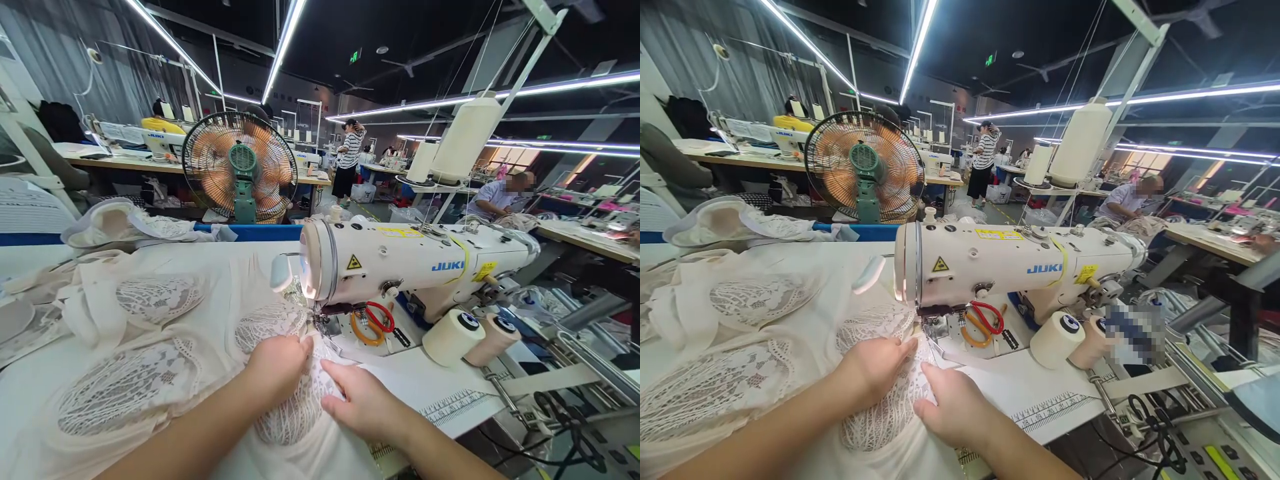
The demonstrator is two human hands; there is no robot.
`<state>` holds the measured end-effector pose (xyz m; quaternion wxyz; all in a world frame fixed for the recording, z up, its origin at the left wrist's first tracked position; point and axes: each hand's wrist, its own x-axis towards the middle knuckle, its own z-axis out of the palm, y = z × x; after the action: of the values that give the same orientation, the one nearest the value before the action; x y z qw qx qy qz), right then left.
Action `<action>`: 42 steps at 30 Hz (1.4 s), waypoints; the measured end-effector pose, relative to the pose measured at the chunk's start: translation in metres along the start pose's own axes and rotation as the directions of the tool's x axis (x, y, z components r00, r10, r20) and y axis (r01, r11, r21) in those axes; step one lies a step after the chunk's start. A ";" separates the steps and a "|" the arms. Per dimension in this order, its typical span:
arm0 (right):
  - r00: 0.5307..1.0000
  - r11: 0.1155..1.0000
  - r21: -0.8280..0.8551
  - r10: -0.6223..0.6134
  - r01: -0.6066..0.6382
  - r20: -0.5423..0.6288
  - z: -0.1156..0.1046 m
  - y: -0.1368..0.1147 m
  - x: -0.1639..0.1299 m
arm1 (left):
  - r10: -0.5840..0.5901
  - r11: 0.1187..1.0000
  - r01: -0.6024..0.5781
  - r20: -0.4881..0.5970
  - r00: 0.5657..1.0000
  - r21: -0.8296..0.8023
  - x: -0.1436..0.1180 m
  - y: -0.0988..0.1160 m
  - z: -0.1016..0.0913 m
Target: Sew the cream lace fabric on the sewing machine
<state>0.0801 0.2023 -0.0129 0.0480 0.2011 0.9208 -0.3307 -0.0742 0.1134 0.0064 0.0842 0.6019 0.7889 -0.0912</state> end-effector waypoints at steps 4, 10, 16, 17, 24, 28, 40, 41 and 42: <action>1.000 1.000 0.001 0.005 -0.005 0.001 -0.006 0.001 0.006 | -0.008 0.999 0.008 -0.003 1.000 -0.035 0.006 0.000 -0.002; 1.000 0.999 -0.030 -0.012 0.012 -0.011 -0.010 0.002 0.006 | -0.014 0.997 0.013 -0.017 1.000 -0.074 0.010 -0.001 -0.003; 1.000 0.999 -0.032 -0.008 0.008 -0.013 -0.008 0.003 0.004 | -0.007 0.998 0.005 -0.042 0.999 -0.061 0.012 0.000 0.000; 1.000 0.999 -0.037 -0.007 0.007 -0.013 -0.008 0.004 0.005 | -0.009 0.998 0.006 -0.049 0.999 -0.056 0.012 0.000 0.000; 0.999 0.999 -0.042 -0.011 0.010 -0.046 -0.011 0.004 0.009 | -0.003 1.000 0.000 -0.140 0.990 -0.021 0.014 0.004 0.001; 0.999 0.999 -0.037 -0.001 -0.001 -0.037 -0.013 0.003 0.009 | -0.007 1.000 0.004 -0.158 0.987 -0.020 0.014 0.002 0.002; 0.999 0.998 -0.052 0.037 -0.038 -0.022 -0.016 0.000 0.016 | -0.032 0.998 0.021 -0.172 0.985 -0.064 0.021 -0.001 0.006; 0.999 0.998 -0.050 0.041 -0.042 -0.023 -0.015 0.000 0.016 | -0.034 0.997 0.023 -0.172 0.984 -0.068 0.021 -0.002 0.006; 0.999 0.998 -0.046 0.042 -0.043 -0.025 -0.015 0.000 0.017 | -0.038 0.997 0.026 -0.173 0.984 -0.073 0.022 -0.002 0.005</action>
<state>0.0656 0.2176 -0.0052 0.0487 0.2234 0.9243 -0.3056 -0.0818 0.1316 -0.0040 0.0345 0.5916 0.8054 -0.0118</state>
